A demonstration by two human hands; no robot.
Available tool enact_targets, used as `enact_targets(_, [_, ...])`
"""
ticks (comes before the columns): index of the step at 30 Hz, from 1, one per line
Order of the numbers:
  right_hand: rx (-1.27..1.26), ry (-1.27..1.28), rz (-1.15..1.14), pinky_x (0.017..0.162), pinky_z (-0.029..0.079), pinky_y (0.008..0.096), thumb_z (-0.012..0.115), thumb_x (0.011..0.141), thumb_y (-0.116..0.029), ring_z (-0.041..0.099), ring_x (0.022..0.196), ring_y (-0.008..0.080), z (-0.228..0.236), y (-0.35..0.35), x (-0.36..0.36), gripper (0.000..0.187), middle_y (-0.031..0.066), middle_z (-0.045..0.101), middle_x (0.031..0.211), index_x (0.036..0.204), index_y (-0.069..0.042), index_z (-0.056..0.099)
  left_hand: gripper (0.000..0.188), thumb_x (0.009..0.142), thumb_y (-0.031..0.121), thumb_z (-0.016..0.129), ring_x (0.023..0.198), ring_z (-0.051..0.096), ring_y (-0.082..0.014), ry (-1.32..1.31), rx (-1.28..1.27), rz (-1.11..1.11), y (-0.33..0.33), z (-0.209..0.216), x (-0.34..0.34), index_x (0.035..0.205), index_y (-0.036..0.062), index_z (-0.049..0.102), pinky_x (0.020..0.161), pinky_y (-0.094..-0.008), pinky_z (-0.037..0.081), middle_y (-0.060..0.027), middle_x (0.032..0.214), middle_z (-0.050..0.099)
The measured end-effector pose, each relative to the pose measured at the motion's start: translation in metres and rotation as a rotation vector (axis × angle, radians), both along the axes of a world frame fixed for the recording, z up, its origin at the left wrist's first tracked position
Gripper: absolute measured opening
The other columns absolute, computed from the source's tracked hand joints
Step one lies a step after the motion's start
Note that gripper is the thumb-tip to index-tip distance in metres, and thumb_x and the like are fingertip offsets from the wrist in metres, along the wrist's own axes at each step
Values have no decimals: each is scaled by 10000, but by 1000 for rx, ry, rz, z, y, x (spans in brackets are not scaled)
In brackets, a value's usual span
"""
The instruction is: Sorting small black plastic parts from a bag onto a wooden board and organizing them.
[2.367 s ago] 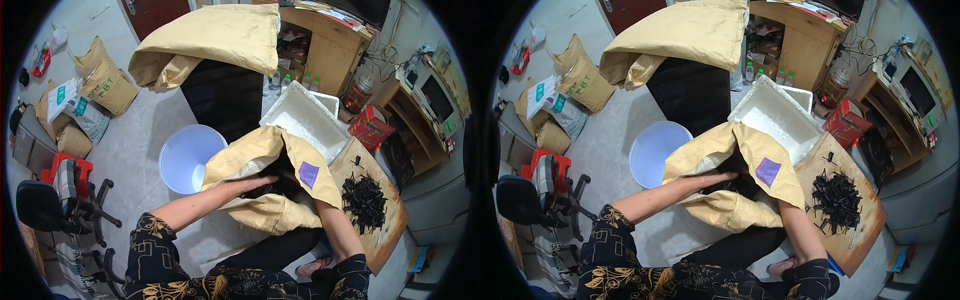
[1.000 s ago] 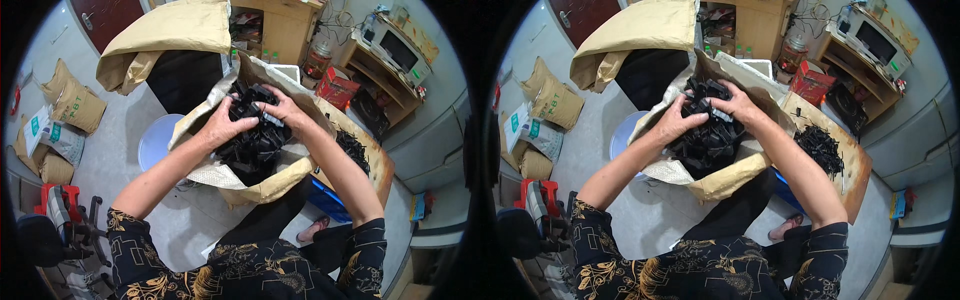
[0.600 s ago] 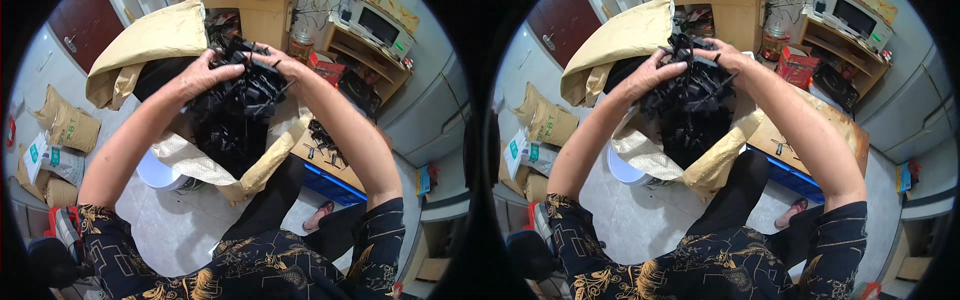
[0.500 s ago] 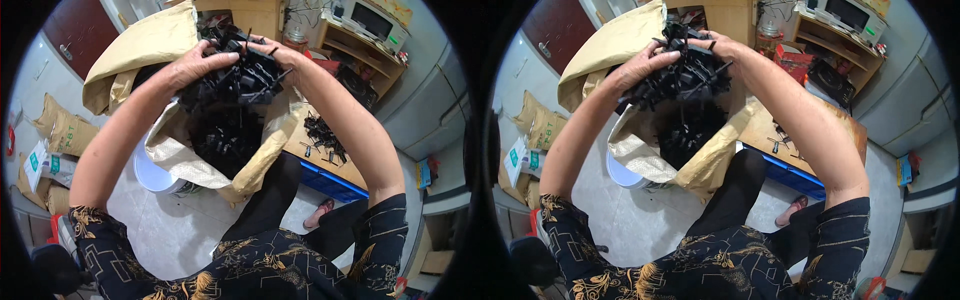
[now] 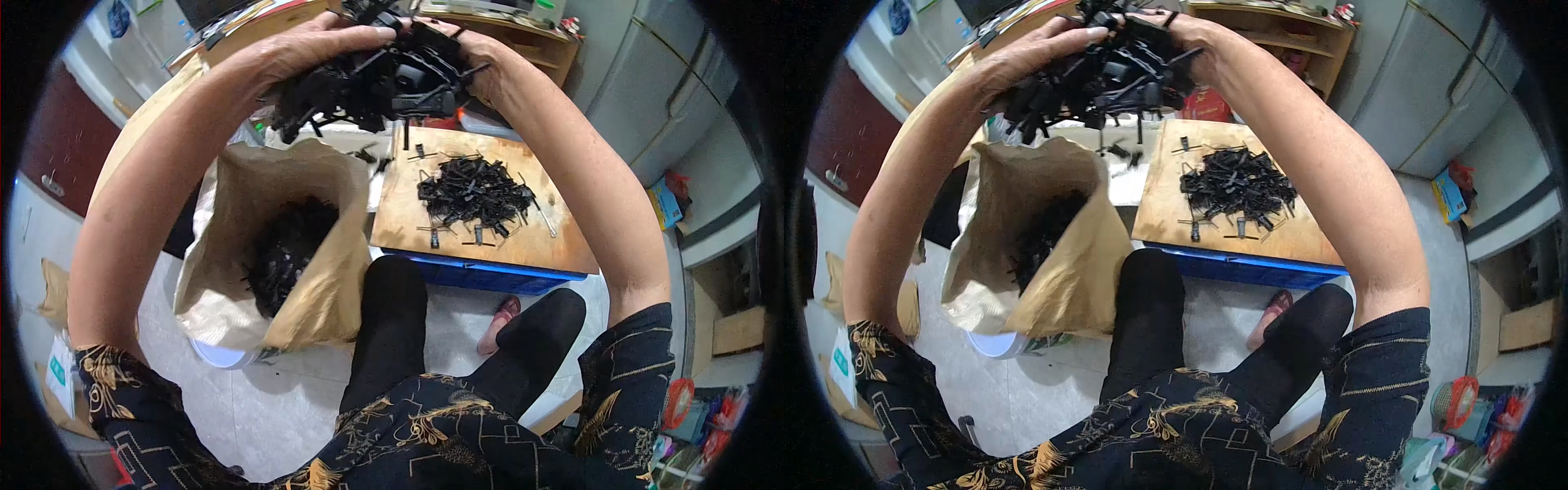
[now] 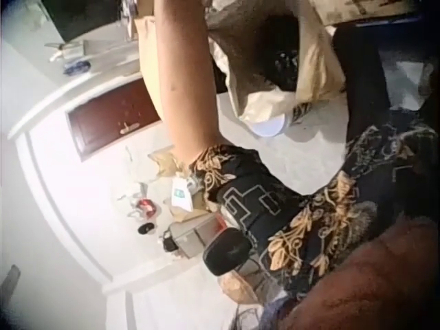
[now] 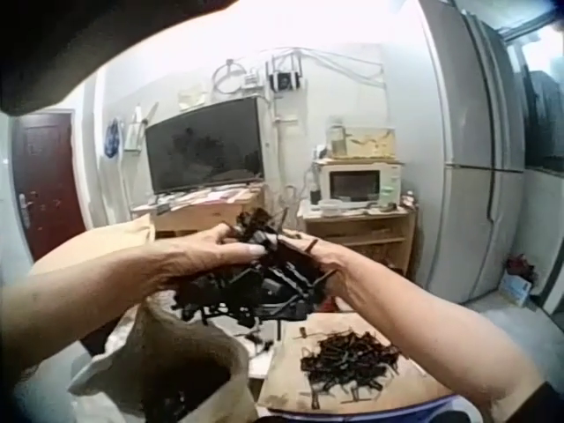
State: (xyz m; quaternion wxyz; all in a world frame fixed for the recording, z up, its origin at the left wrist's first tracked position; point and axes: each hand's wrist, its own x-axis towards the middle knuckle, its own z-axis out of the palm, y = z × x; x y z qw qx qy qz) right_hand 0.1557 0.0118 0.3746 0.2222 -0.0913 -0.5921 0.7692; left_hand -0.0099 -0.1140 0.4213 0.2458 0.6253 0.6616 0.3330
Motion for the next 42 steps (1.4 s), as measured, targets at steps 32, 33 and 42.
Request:
enact_targets(32, [369,-604,-603,912,422,334,731,703,-415,511,1103,231,-305,212,218,714,136,526,1211,1297,-135,450,856,676,513,702,1093,513,-341,258,-239,-285,270,-318,189,1292,36,349,910,-387,430,-247,1177,469])
enact_targets(33, [348,-618,-642,916,420,337,727,699,-434,510,1110,241,-312,214,225,710,156,521,1215,1283,-125,469,864,680,534,686,1105,502,-349,344,-231,-274,269,-316,196,1305,49,339,915,-391,427,-247,1208,439])
enact_targets(42, [518,-911,-813,968,372,362,666,752,-444,471,1156,298,-336,220,254,663,195,513,1206,1271,-80,470,676,739,457,666,1090,499,-371,694,-286,-254,260,-307,196,1281,161,391,881,-465,438,-163,1235,415])
